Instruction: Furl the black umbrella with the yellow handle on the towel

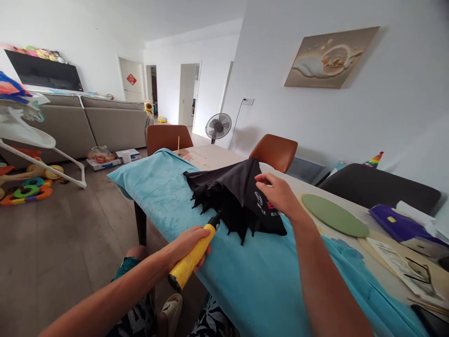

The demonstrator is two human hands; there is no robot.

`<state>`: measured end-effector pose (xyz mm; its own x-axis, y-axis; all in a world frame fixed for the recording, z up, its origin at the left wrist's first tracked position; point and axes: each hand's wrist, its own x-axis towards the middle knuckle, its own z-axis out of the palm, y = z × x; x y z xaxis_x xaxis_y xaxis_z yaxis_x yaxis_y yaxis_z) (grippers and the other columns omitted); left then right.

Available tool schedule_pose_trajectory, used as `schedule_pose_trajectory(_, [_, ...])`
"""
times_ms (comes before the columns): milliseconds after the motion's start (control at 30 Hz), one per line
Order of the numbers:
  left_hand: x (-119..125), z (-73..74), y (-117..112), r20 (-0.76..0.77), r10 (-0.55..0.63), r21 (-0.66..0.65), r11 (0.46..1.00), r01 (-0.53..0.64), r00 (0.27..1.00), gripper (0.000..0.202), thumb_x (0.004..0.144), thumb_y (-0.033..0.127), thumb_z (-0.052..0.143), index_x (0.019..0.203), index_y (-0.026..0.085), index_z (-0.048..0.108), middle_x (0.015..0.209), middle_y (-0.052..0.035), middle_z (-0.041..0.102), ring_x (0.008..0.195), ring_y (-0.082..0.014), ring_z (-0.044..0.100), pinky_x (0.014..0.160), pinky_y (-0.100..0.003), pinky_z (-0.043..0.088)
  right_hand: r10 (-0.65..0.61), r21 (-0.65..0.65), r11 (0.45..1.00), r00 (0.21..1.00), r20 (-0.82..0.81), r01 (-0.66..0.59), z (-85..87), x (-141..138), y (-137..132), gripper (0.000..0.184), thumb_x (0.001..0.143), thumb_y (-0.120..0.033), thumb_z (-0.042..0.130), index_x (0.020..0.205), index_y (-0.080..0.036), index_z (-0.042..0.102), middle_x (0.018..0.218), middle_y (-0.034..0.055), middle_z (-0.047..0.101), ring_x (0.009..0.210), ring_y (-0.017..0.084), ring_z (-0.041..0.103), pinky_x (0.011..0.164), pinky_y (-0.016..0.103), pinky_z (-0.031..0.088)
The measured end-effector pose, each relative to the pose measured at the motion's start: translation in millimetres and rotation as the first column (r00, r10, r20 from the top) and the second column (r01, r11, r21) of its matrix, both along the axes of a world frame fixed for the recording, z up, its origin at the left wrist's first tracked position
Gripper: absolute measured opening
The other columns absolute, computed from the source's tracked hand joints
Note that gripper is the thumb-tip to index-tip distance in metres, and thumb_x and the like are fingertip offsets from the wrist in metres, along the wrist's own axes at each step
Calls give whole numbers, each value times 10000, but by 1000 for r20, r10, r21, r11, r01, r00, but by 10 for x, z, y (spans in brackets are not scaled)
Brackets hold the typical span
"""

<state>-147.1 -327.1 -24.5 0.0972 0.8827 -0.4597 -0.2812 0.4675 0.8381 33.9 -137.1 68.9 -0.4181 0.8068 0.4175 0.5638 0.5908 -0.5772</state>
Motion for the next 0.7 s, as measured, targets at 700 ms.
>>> schedule_pose_trajectory(700, [150,-143,176,600,-28,80,997,-25,800,282,803,396,427,965,168,460,653,28,449,375,-74,411,300,-204,346,123,176,930,723,679,-324,-791,-400,-117,572,734,-124,447,1303,-180,443,1376,84,410,1291,350,291,981,588,272])
